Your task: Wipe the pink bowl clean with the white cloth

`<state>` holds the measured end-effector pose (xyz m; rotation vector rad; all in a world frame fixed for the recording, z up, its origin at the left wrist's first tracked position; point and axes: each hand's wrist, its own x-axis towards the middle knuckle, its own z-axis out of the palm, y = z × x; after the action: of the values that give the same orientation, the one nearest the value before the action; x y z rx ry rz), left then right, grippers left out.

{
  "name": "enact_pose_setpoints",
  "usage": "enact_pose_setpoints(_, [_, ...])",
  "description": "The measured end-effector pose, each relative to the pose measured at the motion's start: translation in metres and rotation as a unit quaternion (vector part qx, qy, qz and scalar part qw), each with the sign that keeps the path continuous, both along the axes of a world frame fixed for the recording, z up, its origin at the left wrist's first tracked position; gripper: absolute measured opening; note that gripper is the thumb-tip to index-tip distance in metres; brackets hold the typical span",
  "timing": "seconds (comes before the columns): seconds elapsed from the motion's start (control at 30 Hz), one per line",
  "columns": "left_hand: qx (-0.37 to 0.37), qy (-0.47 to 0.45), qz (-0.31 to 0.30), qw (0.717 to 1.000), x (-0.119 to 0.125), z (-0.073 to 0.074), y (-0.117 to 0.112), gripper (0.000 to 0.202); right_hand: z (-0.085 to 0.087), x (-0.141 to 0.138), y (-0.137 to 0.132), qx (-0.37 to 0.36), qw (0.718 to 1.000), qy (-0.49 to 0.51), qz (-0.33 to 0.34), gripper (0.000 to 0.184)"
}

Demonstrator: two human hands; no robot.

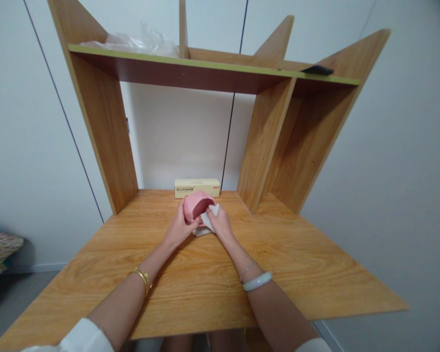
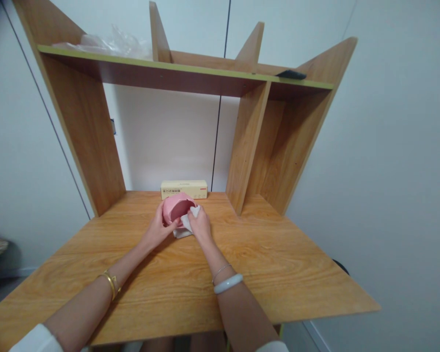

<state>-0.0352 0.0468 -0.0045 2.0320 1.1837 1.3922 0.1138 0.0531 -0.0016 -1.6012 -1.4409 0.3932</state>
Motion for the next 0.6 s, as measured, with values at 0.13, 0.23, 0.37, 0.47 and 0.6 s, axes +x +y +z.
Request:
enact_pose_setpoints(0.13, [-0.009, 0.079, 0.074, 0.994, -0.005, 0.012, -0.007, 0.073, 0.013, 0.0, -0.008, -0.039, 0.99, -0.131, -0.044, 0.054])
enact_pose_setpoints(0.23, [-0.011, 0.149, 0.114, 0.982, -0.008, 0.017, -0.012, 0.069, 0.019, 0.001, -0.013, -0.042, 0.975, -0.21, -0.05, 0.062])
enact_pose_setpoints(0.37, [0.027, 0.189, 0.102, 0.976, -0.008, 0.019, -0.016, 0.069, 0.017, 0.001, -0.013, -0.062, 0.975, -0.211, -0.034, 0.064])
enact_pose_setpoints(0.47, [0.041, 0.184, 0.093, 0.978, -0.008, 0.02, -0.017, 0.069, 0.012, 0.001, -0.009, -0.059, 0.986, -0.156, -0.018, 0.057])
enact_pose_setpoints(0.6, [0.008, 0.117, 0.101, 0.988, -0.009, 0.02, -0.015, 0.069, 0.007, 0.002, -0.004, -0.022, 0.997, -0.069, -0.018, 0.054])
